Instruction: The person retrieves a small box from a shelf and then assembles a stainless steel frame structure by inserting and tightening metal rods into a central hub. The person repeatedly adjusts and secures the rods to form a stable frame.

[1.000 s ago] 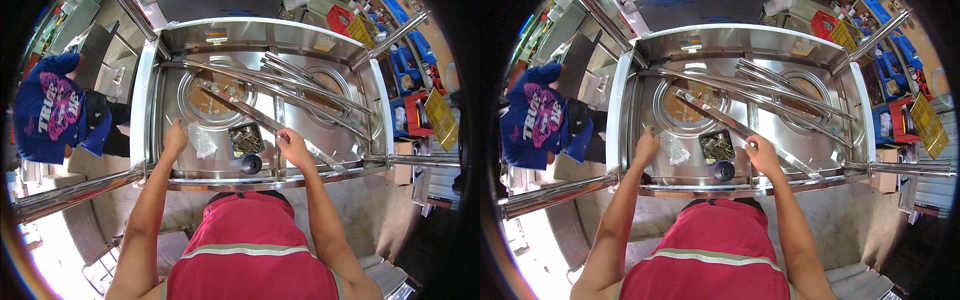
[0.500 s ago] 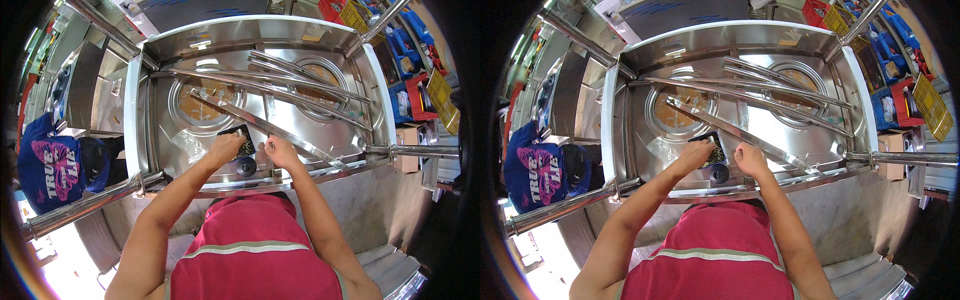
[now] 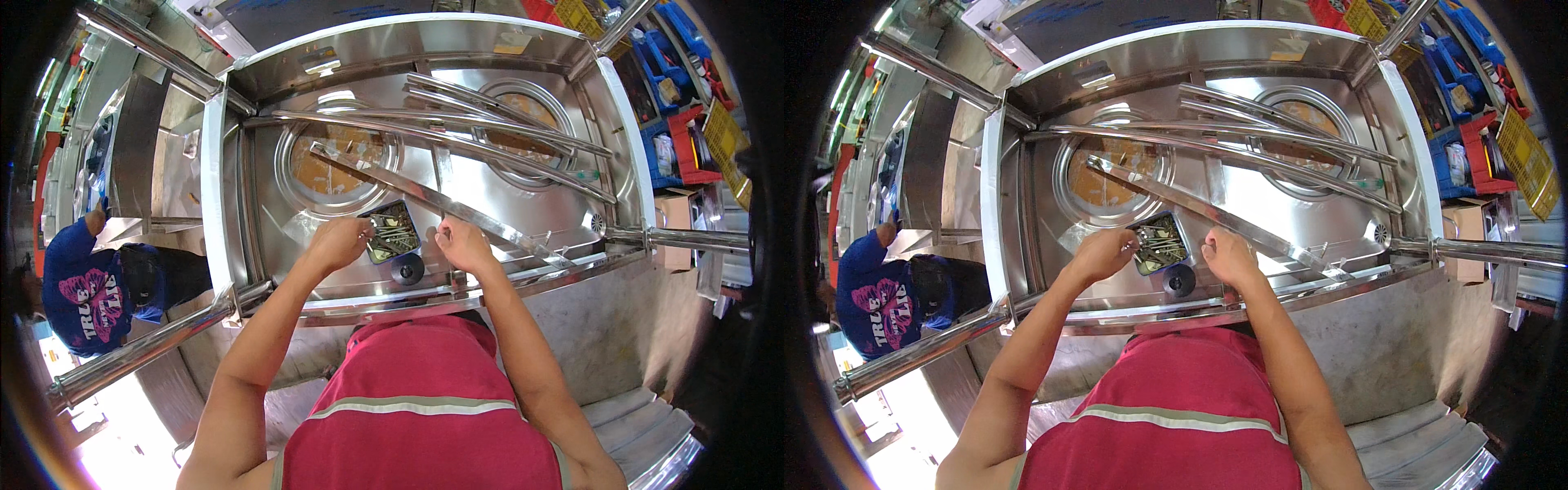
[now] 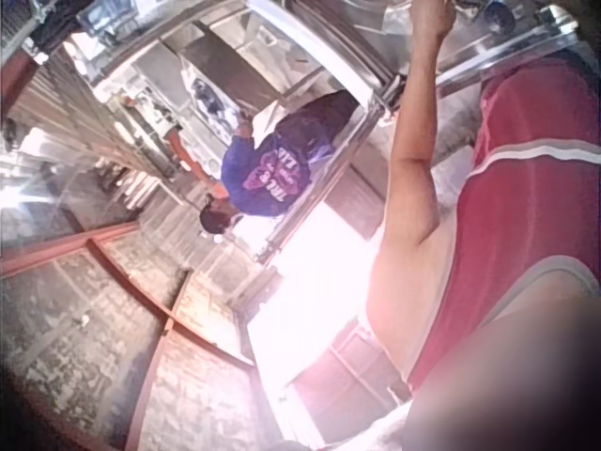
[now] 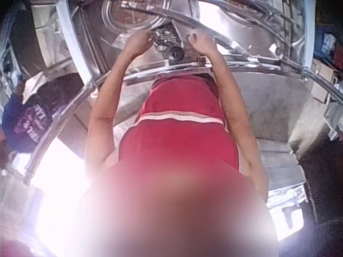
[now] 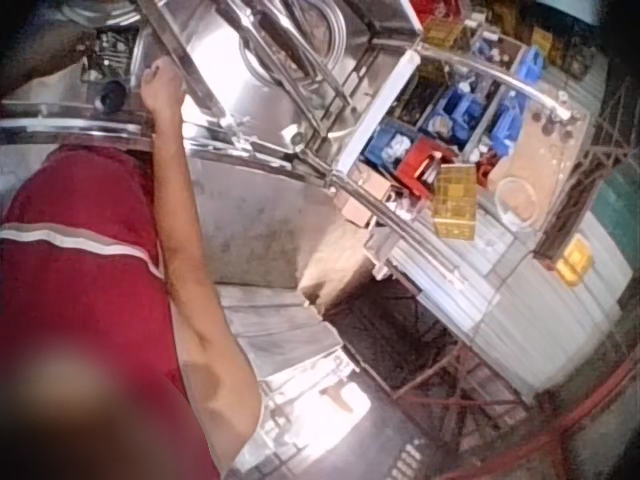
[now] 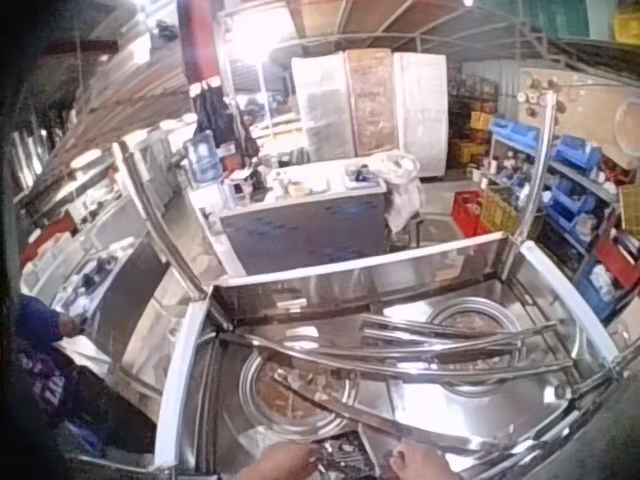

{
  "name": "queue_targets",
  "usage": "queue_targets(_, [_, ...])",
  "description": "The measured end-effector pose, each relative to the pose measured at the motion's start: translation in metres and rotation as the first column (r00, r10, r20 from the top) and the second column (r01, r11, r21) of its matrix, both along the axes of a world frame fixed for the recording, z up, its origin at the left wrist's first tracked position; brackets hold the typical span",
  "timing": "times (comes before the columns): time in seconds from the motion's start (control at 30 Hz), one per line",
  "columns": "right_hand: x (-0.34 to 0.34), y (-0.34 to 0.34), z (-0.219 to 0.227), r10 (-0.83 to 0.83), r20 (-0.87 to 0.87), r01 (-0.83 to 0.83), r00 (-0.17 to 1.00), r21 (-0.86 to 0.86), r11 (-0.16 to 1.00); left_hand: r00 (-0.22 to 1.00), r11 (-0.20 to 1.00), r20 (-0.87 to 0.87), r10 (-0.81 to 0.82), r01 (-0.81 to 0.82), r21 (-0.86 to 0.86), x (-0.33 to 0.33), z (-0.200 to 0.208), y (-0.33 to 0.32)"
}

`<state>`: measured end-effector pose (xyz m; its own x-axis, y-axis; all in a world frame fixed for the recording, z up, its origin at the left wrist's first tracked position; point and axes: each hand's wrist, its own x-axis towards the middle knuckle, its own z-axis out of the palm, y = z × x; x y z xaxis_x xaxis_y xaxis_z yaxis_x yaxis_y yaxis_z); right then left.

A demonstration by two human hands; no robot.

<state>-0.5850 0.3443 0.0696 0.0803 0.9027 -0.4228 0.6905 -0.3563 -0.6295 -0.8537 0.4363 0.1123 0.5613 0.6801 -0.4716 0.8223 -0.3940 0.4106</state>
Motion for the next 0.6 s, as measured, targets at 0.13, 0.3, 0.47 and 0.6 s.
queue_targets(0.13, [-0.001,0.0,0.0,-0.003,0.009,0.003,1.0,-0.023,1.0,0.995,0.996,0.099,-0.013,0.004,0.093,0.007,-0.005,-0.003])
queue_targets(0.3, [0.0,-0.001,-0.009,-0.014,0.021,0.014,1.0,-0.009,1.0,0.994,0.971,0.094,-0.063,0.04,0.234,0.032,-0.034,-0.006])
queue_targets(0.47, [0.002,-0.004,-0.032,0.031,0.057,-0.037,0.998,0.122,0.992,0.961,0.913,0.028,-0.276,0.253,0.321,0.055,-0.075,-0.016])
queue_targets(0.6, [0.002,-0.005,-0.05,0.099,0.072,-0.109,0.993,0.159,0.981,0.965,0.915,-0.005,-0.264,0.252,0.315,0.056,-0.091,-0.018])
